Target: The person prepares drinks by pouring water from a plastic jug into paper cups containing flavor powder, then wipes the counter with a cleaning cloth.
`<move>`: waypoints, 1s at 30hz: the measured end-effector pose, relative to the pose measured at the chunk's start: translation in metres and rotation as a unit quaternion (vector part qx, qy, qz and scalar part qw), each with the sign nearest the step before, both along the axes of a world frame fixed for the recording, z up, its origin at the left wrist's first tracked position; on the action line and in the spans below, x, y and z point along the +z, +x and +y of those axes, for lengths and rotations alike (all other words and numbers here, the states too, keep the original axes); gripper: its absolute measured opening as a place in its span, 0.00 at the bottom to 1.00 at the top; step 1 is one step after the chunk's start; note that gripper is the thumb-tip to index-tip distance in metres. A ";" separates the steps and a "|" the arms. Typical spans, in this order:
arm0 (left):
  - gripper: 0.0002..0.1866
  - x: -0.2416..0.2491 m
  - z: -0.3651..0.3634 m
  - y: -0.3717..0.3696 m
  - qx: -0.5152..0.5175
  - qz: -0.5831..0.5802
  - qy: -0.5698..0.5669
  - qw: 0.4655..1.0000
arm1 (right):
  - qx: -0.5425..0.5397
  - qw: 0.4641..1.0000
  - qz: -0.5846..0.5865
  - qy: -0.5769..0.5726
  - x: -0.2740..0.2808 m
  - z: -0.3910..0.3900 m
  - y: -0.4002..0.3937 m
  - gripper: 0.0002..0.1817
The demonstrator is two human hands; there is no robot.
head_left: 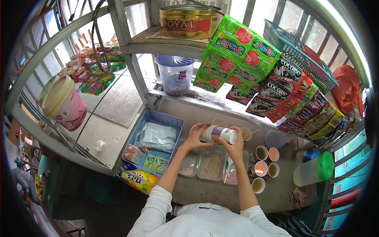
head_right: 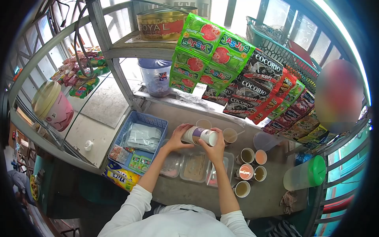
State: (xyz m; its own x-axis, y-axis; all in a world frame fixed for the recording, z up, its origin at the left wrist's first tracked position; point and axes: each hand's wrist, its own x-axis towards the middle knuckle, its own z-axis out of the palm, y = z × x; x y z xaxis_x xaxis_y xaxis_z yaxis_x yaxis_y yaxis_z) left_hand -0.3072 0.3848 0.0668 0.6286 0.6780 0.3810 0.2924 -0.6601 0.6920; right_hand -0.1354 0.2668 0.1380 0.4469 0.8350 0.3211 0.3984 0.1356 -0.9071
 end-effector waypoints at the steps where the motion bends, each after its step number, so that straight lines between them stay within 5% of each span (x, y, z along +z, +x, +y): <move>1: 0.44 -0.004 0.003 -0.001 -0.004 0.001 -0.009 1.000 | 0.001 1.000 0.003 0.000 0.000 -0.003 0.000 0.31; 23: 0.41 -0.011 -0.011 0.003 0.003 0.020 -0.071 0.997 | 0.030 0.989 -0.050 -0.136 0.023 -0.026 -0.004 0.28; 26: 0.39 -0.018 -0.005 0.004 -0.012 -0.017 -0.079 0.997 | 0.041 0.990 -0.121 -0.063 0.008 -0.020 0.001 0.26; 30: 0.37 -0.021 -0.003 0.005 -0.005 -0.052 -0.075 0.996 | 0.053 0.987 -0.076 -0.129 0.031 -0.020 -0.010 0.26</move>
